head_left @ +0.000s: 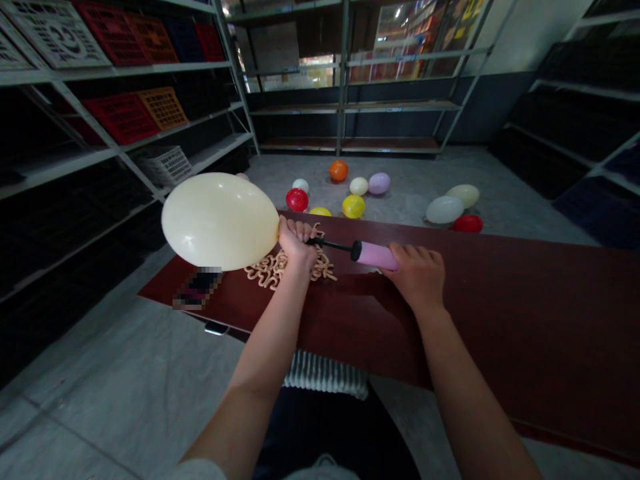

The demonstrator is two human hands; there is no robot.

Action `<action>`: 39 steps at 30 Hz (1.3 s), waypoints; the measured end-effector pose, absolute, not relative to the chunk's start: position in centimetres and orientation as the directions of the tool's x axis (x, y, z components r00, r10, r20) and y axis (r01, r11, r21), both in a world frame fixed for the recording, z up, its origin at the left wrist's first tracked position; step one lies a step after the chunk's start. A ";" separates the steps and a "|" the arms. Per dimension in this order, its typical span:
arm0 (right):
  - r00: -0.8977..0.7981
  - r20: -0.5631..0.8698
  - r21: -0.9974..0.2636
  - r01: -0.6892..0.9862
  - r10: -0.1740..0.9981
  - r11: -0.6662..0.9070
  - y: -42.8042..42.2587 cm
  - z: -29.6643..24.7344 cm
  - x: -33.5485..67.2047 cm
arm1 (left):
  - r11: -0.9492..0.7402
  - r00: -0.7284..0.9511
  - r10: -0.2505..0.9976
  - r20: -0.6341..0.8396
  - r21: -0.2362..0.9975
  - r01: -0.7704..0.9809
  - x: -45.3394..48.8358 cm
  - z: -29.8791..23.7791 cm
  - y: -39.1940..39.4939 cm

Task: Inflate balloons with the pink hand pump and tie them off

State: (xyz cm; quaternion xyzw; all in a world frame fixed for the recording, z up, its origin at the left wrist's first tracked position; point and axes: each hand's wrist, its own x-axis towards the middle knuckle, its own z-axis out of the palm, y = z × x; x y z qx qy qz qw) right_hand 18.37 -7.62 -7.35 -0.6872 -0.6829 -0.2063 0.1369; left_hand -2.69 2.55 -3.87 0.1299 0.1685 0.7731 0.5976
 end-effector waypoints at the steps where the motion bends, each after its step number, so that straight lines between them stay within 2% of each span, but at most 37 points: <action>1: -0.009 0.482 0.101 0.994 0.876 -0.046 -7.7 -7.2 18.8 | -0.231 -0.256 0.967 -0.008 0.410 -0.883 -3.0 -3.7 2.6; 6: 0.017 0.539 0.099 0.992 0.842 -0.084 -8.3 -6.7 20.4 | -0.226 -0.259 0.965 -0.030 0.400 -0.888 -4.4 -2.6 2.5; 11: 0.017 0.589 0.079 0.994 0.808 -0.079 -8.4 -7.0 20.7 | -0.254 -0.273 0.962 0.013 0.409 -0.876 -5.1 -1.7 2.0; 19: -0.032 0.457 0.115 0.993 0.889 -0.024 -8.6 -6.6 19.8 | -0.281 -0.348 0.937 -0.017 0.553 -0.784 -4.9 -0.6 1.3; 25: -0.048 0.396 0.030 0.999 0.917 0.039 -8.7 -6.2 17.0 | -0.214 -0.274 0.962 -0.001 0.621 -0.754 -2.9 -1.0 0.5; 29: -0.018 0.394 -0.036 0.999 0.919 0.035 -8.8 -6.3 15.1 | -0.163 -0.147 0.986 0.077 0.604 -0.780 -0.6 -1.6 -0.5; 32: -0.014 0.392 -0.041 0.999 0.920 0.033 -8.8 -6.3 14.8 | -0.145 -0.096 0.989 0.116 0.561 -0.815 0.3 -2.0 -0.8; 39: -0.055 0.410 -0.029 0.997 0.910 0.073 -8.3 -6.1 15.1 | -0.136 -0.172 0.985 -0.003 0.595 -0.792 -0.5 -2.1 -0.2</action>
